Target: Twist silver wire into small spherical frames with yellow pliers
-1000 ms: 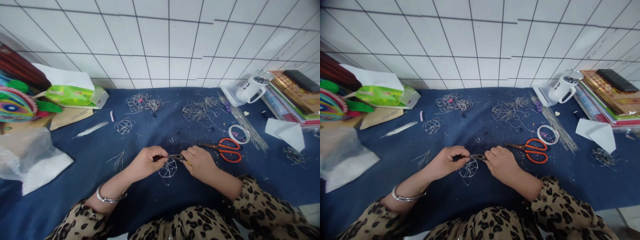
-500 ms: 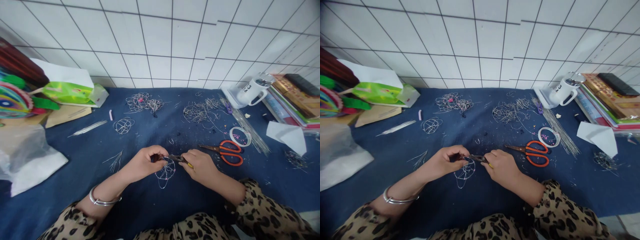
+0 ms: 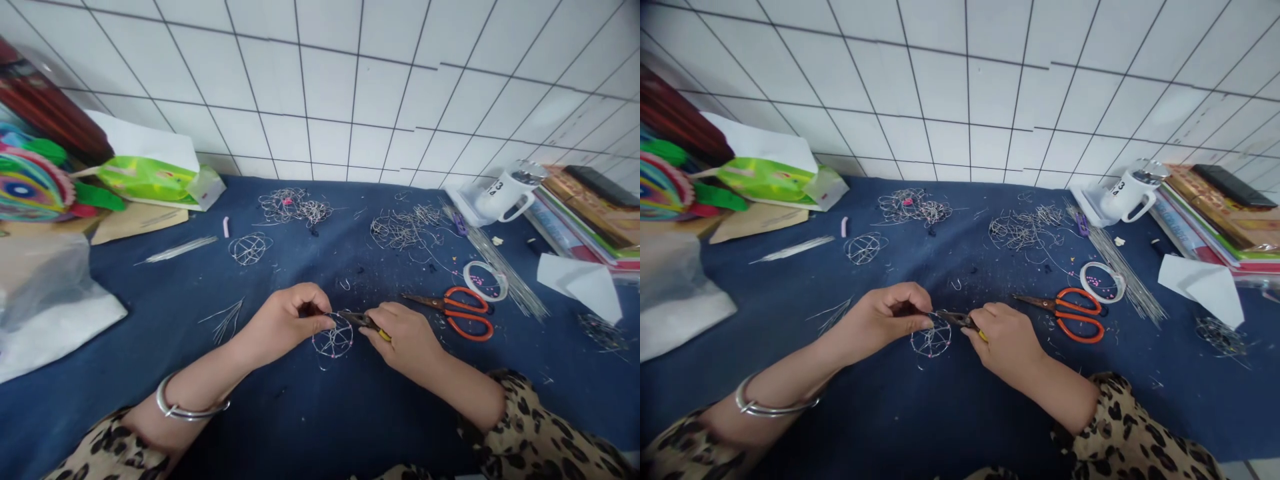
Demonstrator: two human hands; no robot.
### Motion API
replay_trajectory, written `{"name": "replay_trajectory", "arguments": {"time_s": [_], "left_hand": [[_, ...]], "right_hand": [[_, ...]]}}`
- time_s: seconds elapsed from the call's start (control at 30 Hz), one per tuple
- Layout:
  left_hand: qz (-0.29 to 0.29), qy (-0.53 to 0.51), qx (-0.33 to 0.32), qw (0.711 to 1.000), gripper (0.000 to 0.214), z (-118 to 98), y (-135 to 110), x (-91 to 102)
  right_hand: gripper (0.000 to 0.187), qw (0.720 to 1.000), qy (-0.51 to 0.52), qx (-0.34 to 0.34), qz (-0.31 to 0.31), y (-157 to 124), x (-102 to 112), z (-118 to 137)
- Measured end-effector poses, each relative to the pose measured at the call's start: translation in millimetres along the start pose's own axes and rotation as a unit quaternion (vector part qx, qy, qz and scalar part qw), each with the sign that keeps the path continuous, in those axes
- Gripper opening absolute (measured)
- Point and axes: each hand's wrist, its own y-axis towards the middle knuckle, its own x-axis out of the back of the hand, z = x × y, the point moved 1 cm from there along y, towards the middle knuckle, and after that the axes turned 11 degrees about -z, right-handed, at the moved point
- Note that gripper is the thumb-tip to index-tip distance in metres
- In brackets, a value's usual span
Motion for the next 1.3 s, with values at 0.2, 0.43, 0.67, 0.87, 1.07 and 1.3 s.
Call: {"name": "replay_trajectory", "arguments": {"time_s": [0.2, 0.43, 0.67, 0.87, 1.07, 1.3], "left_hand": [[0.032, -0.022, -0.068, 0.997, 0.008, -4.4, -0.8, 0.9], [0.055, -0.077, -0.011, 0.995, 0.012, -2.0, -4.5, -0.8], [0.039, -0.072, -0.013, 0.997, 0.01, -3.9, -7.7, -2.4], [0.03, -0.064, -0.032, 0.997, 0.009, -3.0, -6.8, -2.7], [0.035, -0.058, -0.031, 0.997, 0.011, -1.5, -7.2, -1.7], [0.037, -0.063, -0.043, 0.996, 0.014, -2.8, -7.3, -1.7]], "right_hand": [[0.017, 0.999, -0.021, 0.025, -0.007, -4.8, -1.0, 5.7], [0.019, 0.998, -0.024, 0.032, -0.05, -9.0, -3.2, 11.1], [0.019, 0.996, -0.047, 0.032, -0.07, -11.1, -5.9, 12.9], [0.018, 0.998, -0.035, 0.007, -0.056, -10.9, -7.8, 11.4], [0.019, 0.999, -0.019, 0.0, -0.051, -9.0, -7.9, 10.2], [0.021, 0.999, -0.017, -0.004, -0.051, -9.5, -7.0, 11.0]]}}
